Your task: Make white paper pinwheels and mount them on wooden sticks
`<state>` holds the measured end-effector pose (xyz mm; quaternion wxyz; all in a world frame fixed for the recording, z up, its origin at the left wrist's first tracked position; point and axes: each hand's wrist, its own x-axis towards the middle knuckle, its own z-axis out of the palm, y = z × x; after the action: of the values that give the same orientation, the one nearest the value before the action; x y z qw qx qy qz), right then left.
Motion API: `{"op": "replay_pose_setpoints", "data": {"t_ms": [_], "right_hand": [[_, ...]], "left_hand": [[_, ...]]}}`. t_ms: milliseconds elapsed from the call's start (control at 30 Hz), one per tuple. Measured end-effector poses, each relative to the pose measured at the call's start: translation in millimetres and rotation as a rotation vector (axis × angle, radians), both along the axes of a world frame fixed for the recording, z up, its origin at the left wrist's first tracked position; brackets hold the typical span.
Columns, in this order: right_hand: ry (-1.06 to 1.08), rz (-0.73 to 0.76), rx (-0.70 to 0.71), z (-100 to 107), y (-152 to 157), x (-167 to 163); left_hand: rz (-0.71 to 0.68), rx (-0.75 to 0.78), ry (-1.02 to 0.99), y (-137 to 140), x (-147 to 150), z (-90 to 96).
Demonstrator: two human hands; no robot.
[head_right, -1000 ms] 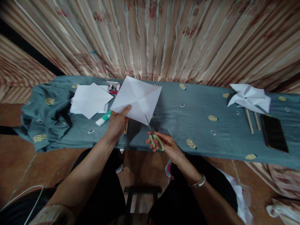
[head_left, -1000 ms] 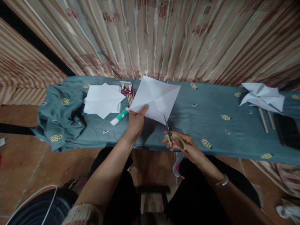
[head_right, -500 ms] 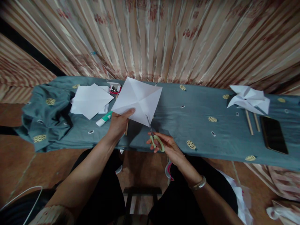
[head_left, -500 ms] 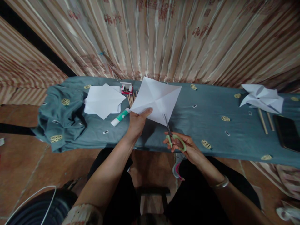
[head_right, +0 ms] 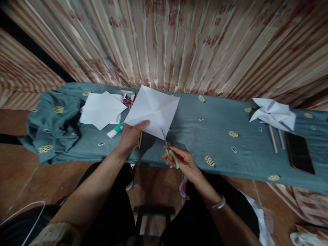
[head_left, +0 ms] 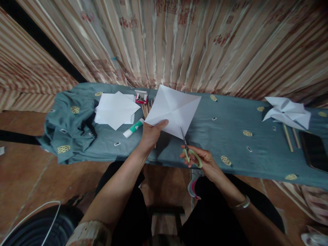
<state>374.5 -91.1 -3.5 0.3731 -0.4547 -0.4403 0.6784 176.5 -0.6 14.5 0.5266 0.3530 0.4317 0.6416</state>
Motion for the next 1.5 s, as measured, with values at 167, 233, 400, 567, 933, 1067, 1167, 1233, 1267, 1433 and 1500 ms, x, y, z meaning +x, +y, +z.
{"op": "replay_pose_setpoints", "data": {"t_ms": [167, 233, 400, 567, 933, 1067, 1167, 1233, 1267, 1433, 1500], "right_hand": [[0.003, -0.01, -0.02, -0.6, 0.5, -1.0], [0.003, -0.01, -0.024, -0.9, 0.7, -1.2], [0.009, -0.016, -0.039, -1.9, 0.6, -1.0], [0.024, -0.026, -0.039, -3.9, 0.1, -1.5], [0.024, -0.038, -0.047, -9.3, -1.1, -1.5], [0.024, -0.04, -0.048, -10.0, -1.5, -1.6], [0.031, -0.049, -0.052, -8.9, -1.7, -2.1], [0.035, -0.047, -0.051, -8.6, -1.8, -2.0], [0.037, -0.043, -0.049, -8.8, -1.8, -1.8], [0.032, -0.013, -0.047, -11.5, -2.4, -0.5], [0.032, -0.01, -0.053, -12.5, -2.7, -0.4]], "left_hand": [[0.001, 0.011, -0.006, 0.1, -0.8, 0.5], [-0.001, 0.01, 0.0, 0.1, -0.9, 0.5], [0.003, 0.003, 0.018, 0.1, -1.3, 0.8], [-0.01, 0.002, 0.02, 0.0, -1.2, 2.0], [-0.012, 0.015, 0.019, 0.0, -1.9, 1.3], [-0.005, 0.008, 0.031, 0.0, -1.6, 1.8], [-0.002, 0.006, 0.03, 0.4, -1.7, 1.0], [-0.002, 0.004, 0.024, 0.7, -2.0, 0.1], [-0.002, 0.001, 0.022, 0.9, -2.2, -0.2], [-0.002, -0.009, 0.024, 0.6, -2.3, 0.2], [-0.003, -0.011, 0.027, 0.6, -2.1, 0.6]]}}
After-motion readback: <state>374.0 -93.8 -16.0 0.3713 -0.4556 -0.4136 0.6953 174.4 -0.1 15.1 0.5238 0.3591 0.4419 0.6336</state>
